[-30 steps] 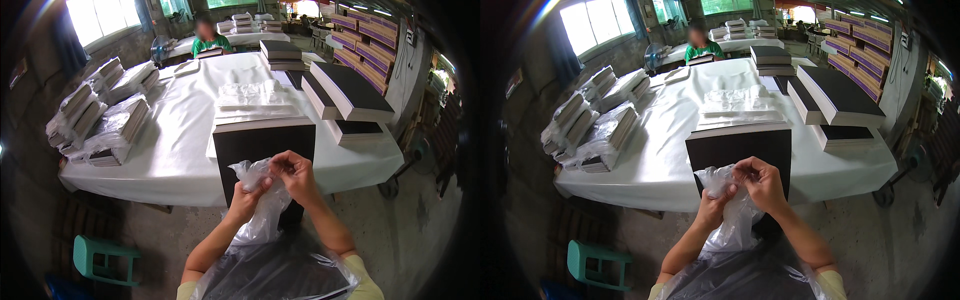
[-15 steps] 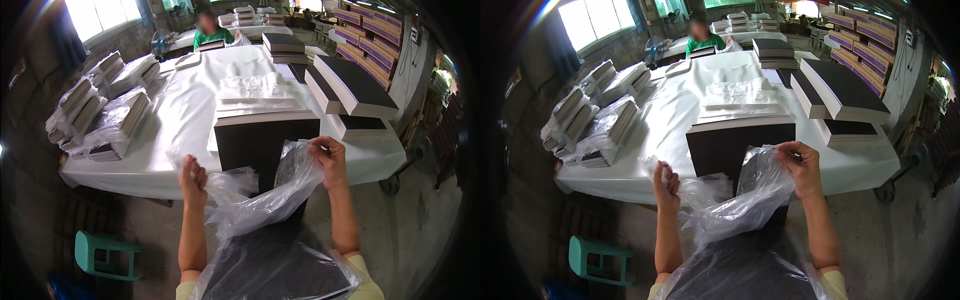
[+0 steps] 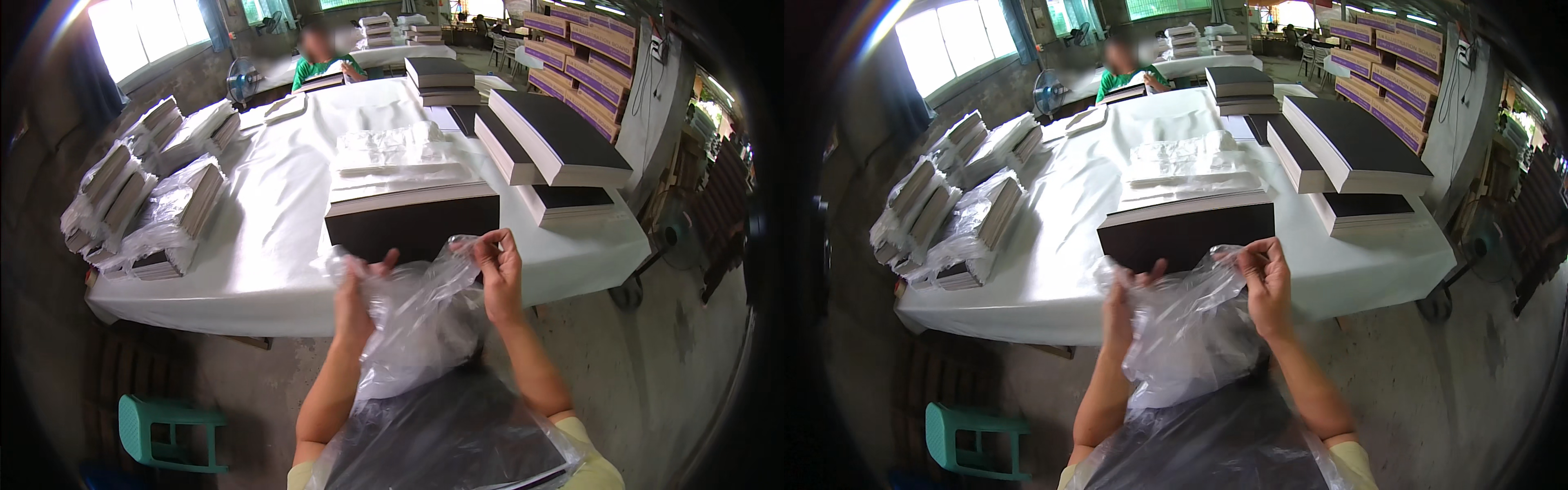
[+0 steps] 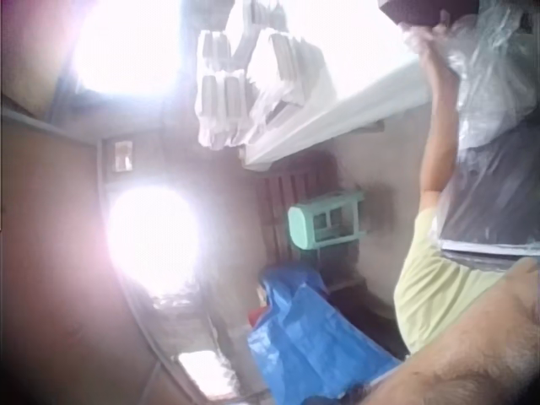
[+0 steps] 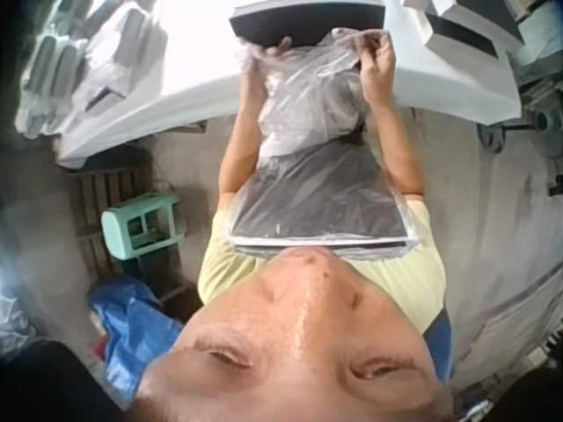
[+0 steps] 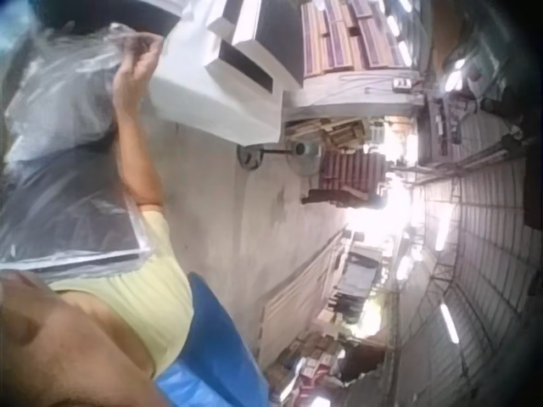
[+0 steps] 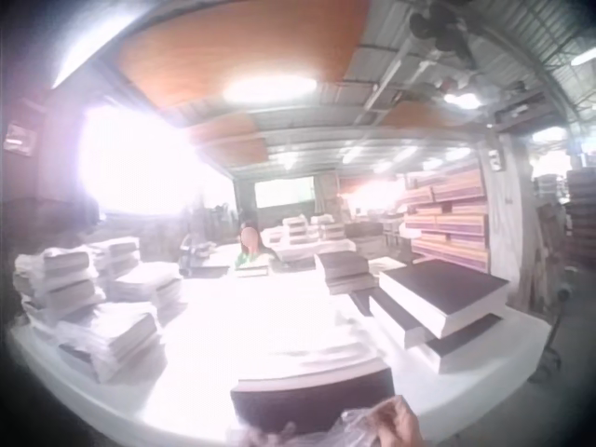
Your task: The person places a large black book into a clear plastic bag by hand, pulling the bag over the book and folding the plastic.
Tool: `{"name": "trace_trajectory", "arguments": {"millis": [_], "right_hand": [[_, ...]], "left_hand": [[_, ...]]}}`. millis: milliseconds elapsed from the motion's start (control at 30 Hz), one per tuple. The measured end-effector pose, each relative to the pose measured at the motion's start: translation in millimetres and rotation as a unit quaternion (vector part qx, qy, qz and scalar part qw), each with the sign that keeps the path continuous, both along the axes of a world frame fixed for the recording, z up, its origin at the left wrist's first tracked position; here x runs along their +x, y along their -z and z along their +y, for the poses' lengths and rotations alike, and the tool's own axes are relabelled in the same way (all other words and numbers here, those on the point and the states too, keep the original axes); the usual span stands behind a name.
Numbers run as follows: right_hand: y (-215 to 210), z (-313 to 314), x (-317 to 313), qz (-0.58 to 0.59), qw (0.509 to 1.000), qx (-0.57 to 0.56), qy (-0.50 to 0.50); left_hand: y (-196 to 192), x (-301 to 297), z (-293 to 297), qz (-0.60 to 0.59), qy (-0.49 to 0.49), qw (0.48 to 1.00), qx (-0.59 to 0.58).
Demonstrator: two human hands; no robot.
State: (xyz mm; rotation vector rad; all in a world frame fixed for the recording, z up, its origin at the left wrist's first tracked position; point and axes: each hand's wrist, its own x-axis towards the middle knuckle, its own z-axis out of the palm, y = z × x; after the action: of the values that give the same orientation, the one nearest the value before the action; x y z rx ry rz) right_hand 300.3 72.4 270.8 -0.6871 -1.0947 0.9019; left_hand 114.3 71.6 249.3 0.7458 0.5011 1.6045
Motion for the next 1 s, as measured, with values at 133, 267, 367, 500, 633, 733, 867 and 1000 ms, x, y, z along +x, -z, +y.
{"name": "trace_trajectory", "arguments": {"millis": [133, 267, 367, 500, 633, 733, 867, 1000], "right_hand": [[7, -3, 32, 0.055, 0.997, -0.056, -0.001], [9, -8, 65, -0.001, 0.994, -0.076, 0.079], [1, -10, 67, -0.011, 0.994, -0.079, 0.078], [-4, -10, 54, -0.032, 0.996, -0.070, 0.045], [-2, -9, 27, -0.044, 0.999, -0.026, 0.003], [-10, -16, 11, -0.086, 0.996, -0.022, -0.006], [-6, -23, 1, -0.217, 0.976, -0.007, 0.014], [-3, -17, 6, -0.466, 0.832, 0.190, 0.233]], "left_hand": [[48, -103, 17, -0.237, 0.100, 0.966, 0.019], [30, -191, -21, 0.023, -0.392, 0.912, -0.122], [45, -262, -50, 0.275, -0.562, 0.773, -0.105], [-7, -209, -49, 0.417, -0.502, 0.748, -0.119], [-38, -71, -25, 0.375, -0.245, 0.894, -0.036], [-36, 3, -14, 0.421, -0.087, 0.888, 0.164], [-23, 42, -14, 0.326, 0.055, 0.941, 0.070], [-34, 35, -20, 0.297, 0.124, 0.939, -0.122]]}}
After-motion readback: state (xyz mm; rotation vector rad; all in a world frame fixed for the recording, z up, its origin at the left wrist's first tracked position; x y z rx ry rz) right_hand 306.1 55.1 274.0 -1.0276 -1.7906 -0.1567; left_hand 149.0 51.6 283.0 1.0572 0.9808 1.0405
